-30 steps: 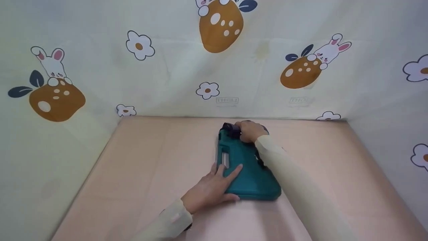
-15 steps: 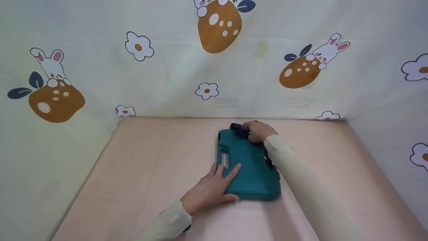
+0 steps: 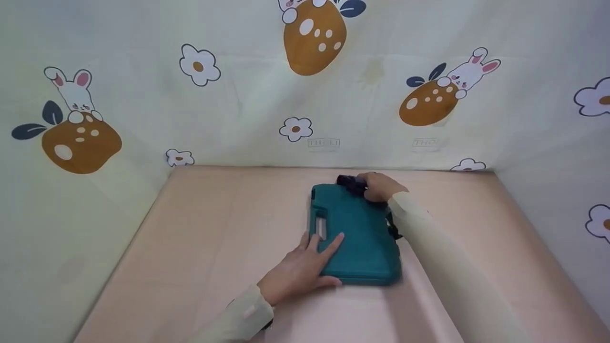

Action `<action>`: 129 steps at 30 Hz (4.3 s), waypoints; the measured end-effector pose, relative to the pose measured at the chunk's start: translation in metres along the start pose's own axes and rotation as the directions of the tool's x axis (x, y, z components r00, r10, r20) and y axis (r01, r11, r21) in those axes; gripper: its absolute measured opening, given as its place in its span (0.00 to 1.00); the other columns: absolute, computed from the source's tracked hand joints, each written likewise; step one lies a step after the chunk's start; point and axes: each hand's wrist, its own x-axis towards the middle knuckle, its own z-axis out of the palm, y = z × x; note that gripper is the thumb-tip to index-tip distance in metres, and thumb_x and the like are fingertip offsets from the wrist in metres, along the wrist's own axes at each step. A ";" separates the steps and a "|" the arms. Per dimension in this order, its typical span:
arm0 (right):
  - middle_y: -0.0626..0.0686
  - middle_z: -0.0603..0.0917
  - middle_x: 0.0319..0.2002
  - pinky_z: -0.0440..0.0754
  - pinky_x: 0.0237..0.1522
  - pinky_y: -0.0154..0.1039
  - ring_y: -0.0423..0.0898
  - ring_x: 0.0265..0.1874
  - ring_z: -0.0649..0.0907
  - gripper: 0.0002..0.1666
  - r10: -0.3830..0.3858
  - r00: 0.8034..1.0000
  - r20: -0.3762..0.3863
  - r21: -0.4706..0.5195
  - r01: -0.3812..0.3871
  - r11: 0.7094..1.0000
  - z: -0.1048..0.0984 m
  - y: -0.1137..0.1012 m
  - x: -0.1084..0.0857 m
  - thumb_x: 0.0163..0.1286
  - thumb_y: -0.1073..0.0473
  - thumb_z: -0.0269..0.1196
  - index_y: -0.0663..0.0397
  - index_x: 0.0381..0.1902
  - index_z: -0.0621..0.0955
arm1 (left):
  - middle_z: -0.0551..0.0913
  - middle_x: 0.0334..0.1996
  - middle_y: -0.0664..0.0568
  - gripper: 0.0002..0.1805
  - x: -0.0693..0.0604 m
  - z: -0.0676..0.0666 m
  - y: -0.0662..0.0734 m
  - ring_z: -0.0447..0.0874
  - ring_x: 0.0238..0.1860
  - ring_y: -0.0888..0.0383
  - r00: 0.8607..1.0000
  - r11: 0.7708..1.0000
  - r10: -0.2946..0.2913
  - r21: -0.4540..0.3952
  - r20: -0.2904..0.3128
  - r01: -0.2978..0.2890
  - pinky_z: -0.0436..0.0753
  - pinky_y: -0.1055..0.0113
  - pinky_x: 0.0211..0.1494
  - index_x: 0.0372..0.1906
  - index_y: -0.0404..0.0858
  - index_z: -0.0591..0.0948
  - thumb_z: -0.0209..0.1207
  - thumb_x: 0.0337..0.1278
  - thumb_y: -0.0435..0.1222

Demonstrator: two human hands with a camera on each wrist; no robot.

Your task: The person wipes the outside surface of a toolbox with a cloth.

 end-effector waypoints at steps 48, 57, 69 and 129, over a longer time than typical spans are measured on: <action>0.67 0.52 0.78 0.45 0.72 0.64 0.64 0.76 0.51 0.48 -0.122 0.991 -0.054 0.437 0.133 0.889 0.017 0.061 -0.044 0.63 0.76 0.45 0.60 0.82 0.49 | 0.49 0.78 0.34 0.52 -0.002 0.000 -0.003 0.46 0.76 0.31 1.000 0.997 0.001 -0.072 0.012 -0.001 0.74 0.42 0.61 0.82 0.64 0.41 0.55 0.60 0.69; 0.68 0.51 0.78 0.45 0.72 0.62 0.64 0.76 0.51 0.48 -0.175 0.976 -0.129 0.428 0.214 0.878 0.028 0.063 -0.052 0.65 0.79 0.44 0.60 0.82 0.47 | 0.47 0.79 0.35 0.53 -0.001 0.000 -0.002 0.45 0.76 0.32 1.000 0.997 -0.006 -0.076 0.021 0.007 0.74 0.41 0.61 0.82 0.65 0.40 0.55 0.60 0.69; 0.69 0.49 0.78 0.45 0.72 0.64 0.65 0.76 0.49 0.48 -0.161 0.969 -0.189 0.442 0.231 0.867 0.040 0.064 -0.064 0.67 0.77 0.45 0.58 0.82 0.45 | 0.47 0.79 0.34 0.53 -0.002 0.000 -0.004 0.46 0.76 0.31 1.000 0.997 0.020 -0.070 0.000 -0.020 0.73 0.42 0.62 0.82 0.63 0.41 0.54 0.60 0.70; 0.72 0.44 0.78 0.47 0.71 0.63 0.67 0.76 0.49 0.46 -0.179 0.952 -0.247 0.446 0.276 0.851 0.072 0.060 -0.117 0.71 0.79 0.45 0.64 0.81 0.41 | 0.47 0.78 0.33 0.53 -0.001 0.003 -0.006 0.44 0.77 0.32 1.000 0.995 0.008 -0.099 0.008 -0.007 0.71 0.43 0.64 0.82 0.64 0.40 0.54 0.59 0.69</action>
